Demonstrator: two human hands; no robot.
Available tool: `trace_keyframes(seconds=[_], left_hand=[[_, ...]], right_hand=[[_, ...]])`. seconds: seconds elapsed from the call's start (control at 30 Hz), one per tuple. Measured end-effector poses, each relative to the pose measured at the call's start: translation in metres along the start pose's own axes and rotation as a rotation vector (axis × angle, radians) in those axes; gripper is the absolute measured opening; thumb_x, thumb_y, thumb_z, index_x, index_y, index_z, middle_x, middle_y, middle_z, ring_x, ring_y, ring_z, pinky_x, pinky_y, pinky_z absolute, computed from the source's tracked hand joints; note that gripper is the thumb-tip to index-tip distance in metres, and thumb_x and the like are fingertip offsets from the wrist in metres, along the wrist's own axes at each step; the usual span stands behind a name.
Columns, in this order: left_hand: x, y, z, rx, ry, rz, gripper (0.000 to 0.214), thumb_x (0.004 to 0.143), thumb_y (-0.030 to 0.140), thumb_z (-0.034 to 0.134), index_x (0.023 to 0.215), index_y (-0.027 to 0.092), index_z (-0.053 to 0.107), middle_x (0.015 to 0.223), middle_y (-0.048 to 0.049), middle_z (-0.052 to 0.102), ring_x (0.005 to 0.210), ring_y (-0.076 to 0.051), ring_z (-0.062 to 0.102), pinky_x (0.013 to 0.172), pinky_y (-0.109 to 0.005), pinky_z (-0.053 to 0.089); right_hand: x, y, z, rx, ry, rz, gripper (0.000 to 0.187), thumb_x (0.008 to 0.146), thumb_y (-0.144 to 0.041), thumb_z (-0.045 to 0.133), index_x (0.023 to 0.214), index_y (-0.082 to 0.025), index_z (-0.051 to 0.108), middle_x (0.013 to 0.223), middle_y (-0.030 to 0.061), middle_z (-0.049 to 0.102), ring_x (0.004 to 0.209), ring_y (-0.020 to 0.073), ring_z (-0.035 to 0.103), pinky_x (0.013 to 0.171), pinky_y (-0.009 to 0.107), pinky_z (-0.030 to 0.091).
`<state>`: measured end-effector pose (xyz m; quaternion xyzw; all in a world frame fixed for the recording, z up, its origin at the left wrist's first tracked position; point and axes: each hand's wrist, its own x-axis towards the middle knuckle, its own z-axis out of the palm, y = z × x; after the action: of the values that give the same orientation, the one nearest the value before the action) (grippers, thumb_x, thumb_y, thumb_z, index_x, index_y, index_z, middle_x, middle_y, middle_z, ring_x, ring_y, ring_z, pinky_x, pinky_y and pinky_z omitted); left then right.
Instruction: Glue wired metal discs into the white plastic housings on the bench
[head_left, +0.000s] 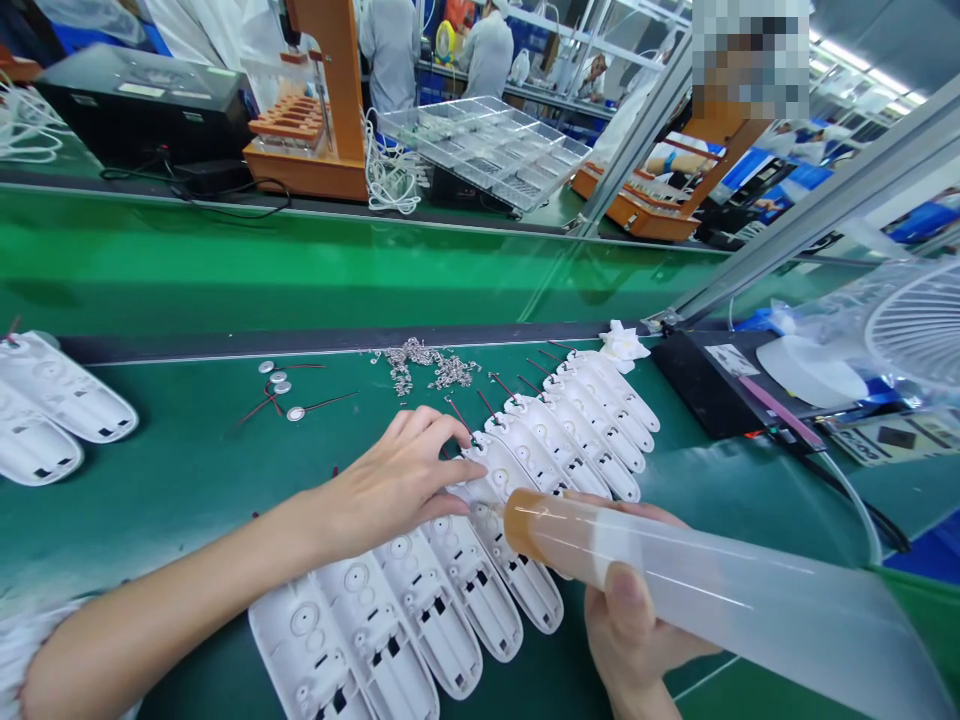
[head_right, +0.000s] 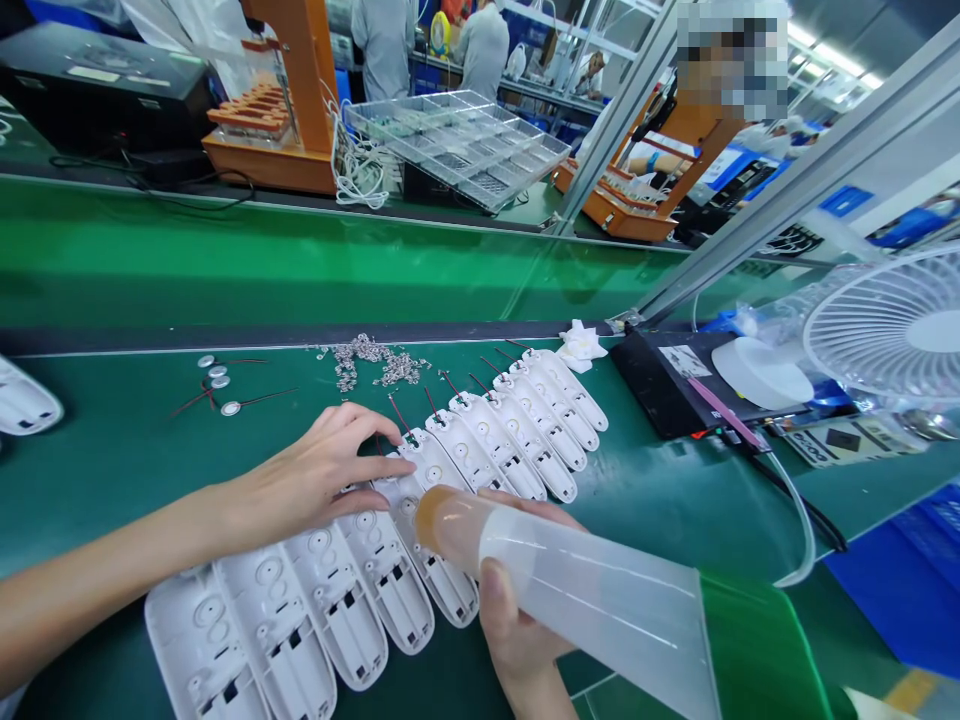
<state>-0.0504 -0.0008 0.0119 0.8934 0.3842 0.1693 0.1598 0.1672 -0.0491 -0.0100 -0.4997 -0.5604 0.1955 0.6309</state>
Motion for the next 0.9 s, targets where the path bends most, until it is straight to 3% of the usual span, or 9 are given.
trace_keyframes(seconds=[0.1,0.33,0.9], left_hand=[[-0.0002,0.0006,-0.0001,0.003,-0.001,-0.008,0.032,0.081,0.03,0.063,0.112,0.027,0.058,0.114,-0.0074,0.048,0.103,-0.025,0.039,0.081,-0.038,0.036],[-0.0002,0.002,-0.0017,0.018,-0.004,-0.014,0.032,0.08,0.028,0.064,0.112,0.027,0.058,0.114,-0.0074,0.048,0.104,-0.025,0.039,0.081,-0.038,0.035],[0.0014,0.0016,-0.0019,0.036,-0.006,0.019,0.032,0.082,0.031,0.061,0.113,0.026,0.056,0.114,-0.0079,0.047,0.103,-0.025,0.038,0.081,-0.038,0.036]], right_hand=[[0.0,-0.002,0.0009,0.12,-0.024,-0.034,0.036,0.079,-0.04,0.062,0.103,-0.016,0.051,0.082,0.0117,0.063,0.07,0.0277,0.063,0.062,0.044,0.053],[0.0012,-0.0036,-0.0041,0.101,-0.078,-0.059,0.033,0.081,-0.037,0.061,0.105,-0.016,0.051,0.084,0.0105,0.062,0.071,0.0274,0.064,0.062,0.044,0.055],[0.0075,-0.0033,0.002,0.083,-0.021,-0.117,0.038,0.076,-0.037,0.067,0.103,-0.015,0.052,0.084,0.0096,0.064,0.072,0.0256,0.063,0.062,0.039,0.053]])
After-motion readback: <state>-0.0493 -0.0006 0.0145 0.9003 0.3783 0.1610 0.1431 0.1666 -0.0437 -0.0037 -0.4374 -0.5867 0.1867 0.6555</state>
